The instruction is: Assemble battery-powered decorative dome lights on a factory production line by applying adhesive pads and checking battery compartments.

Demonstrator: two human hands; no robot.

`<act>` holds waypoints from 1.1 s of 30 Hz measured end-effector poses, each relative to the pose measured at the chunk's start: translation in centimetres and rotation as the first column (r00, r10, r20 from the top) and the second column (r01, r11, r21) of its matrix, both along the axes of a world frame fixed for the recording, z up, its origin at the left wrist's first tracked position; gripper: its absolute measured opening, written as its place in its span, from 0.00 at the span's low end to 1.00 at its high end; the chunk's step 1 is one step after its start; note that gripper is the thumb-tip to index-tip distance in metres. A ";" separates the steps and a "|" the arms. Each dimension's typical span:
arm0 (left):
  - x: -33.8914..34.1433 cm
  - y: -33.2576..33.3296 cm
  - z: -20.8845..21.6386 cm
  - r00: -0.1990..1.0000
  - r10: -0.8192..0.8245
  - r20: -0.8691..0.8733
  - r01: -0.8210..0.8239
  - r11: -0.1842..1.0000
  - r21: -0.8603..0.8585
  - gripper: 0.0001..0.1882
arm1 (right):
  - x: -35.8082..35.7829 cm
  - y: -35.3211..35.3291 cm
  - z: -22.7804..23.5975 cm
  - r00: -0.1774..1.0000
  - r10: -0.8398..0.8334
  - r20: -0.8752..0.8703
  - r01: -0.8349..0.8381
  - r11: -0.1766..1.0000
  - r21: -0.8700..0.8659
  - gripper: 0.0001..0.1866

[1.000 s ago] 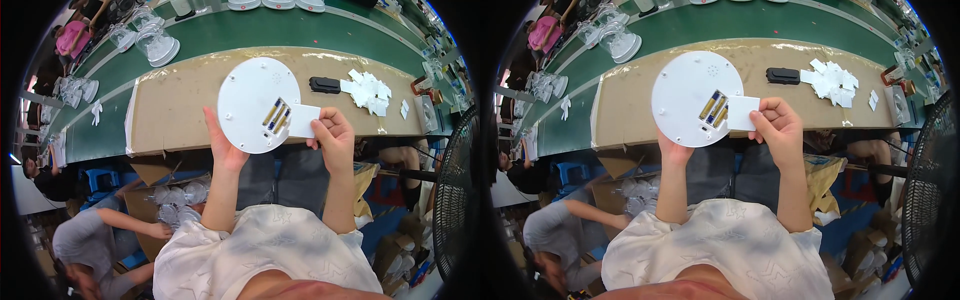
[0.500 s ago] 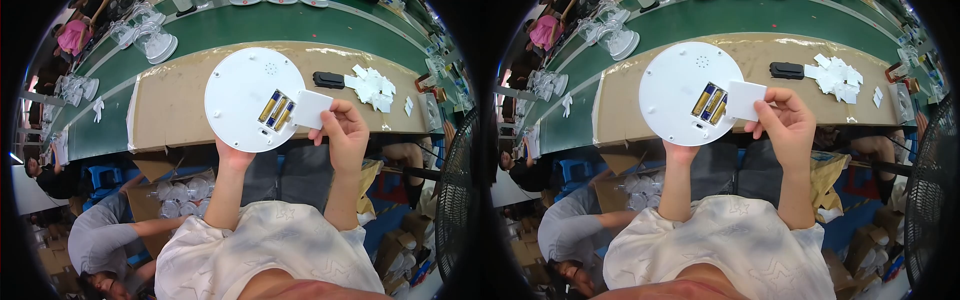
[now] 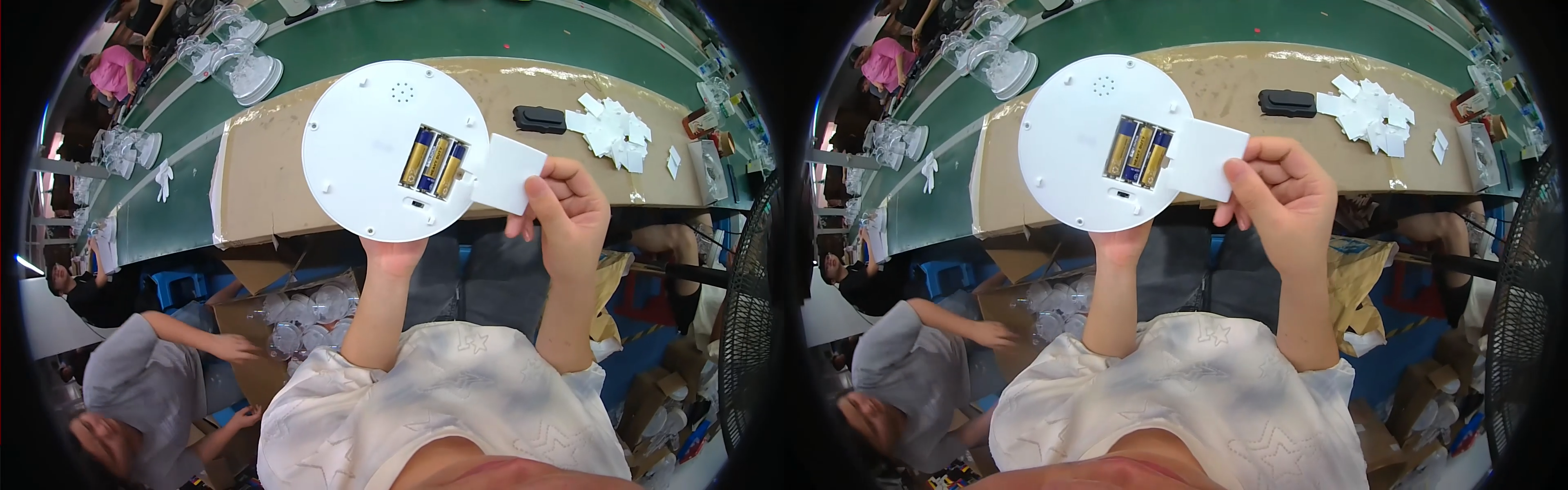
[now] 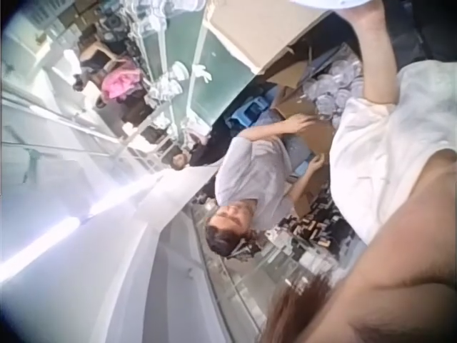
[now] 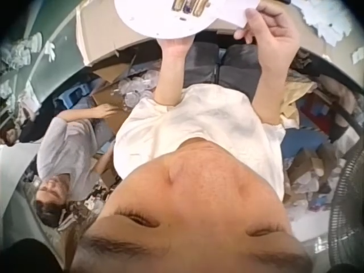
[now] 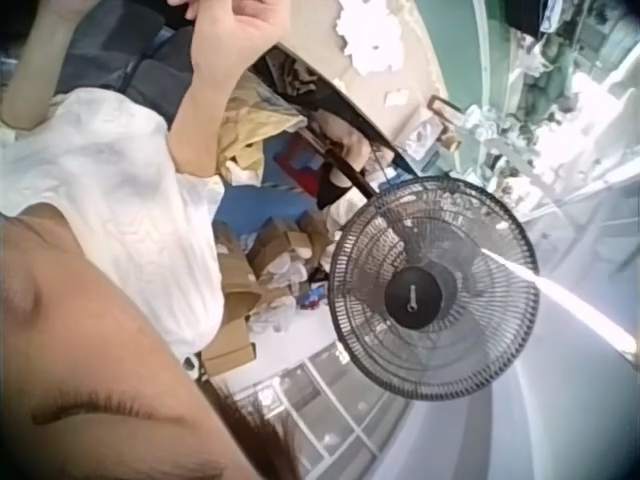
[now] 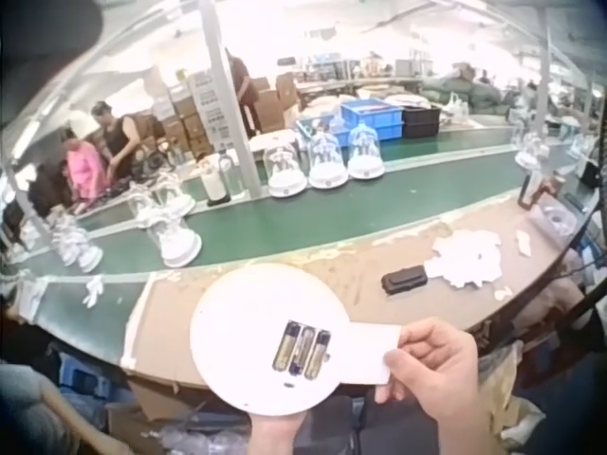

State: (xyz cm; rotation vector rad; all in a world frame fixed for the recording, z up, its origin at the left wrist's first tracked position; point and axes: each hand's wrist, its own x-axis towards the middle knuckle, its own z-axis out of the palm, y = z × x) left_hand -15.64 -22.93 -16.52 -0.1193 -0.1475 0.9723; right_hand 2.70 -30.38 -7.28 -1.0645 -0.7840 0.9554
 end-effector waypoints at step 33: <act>0.8 -0.5 1.0 0.904 0.150 -0.400 -0.174 0.984 -0.026 0.43 | -2.5 1.4 -1.0 0.983 0.139 -0.116 -0.146 0.988 -0.055 0.08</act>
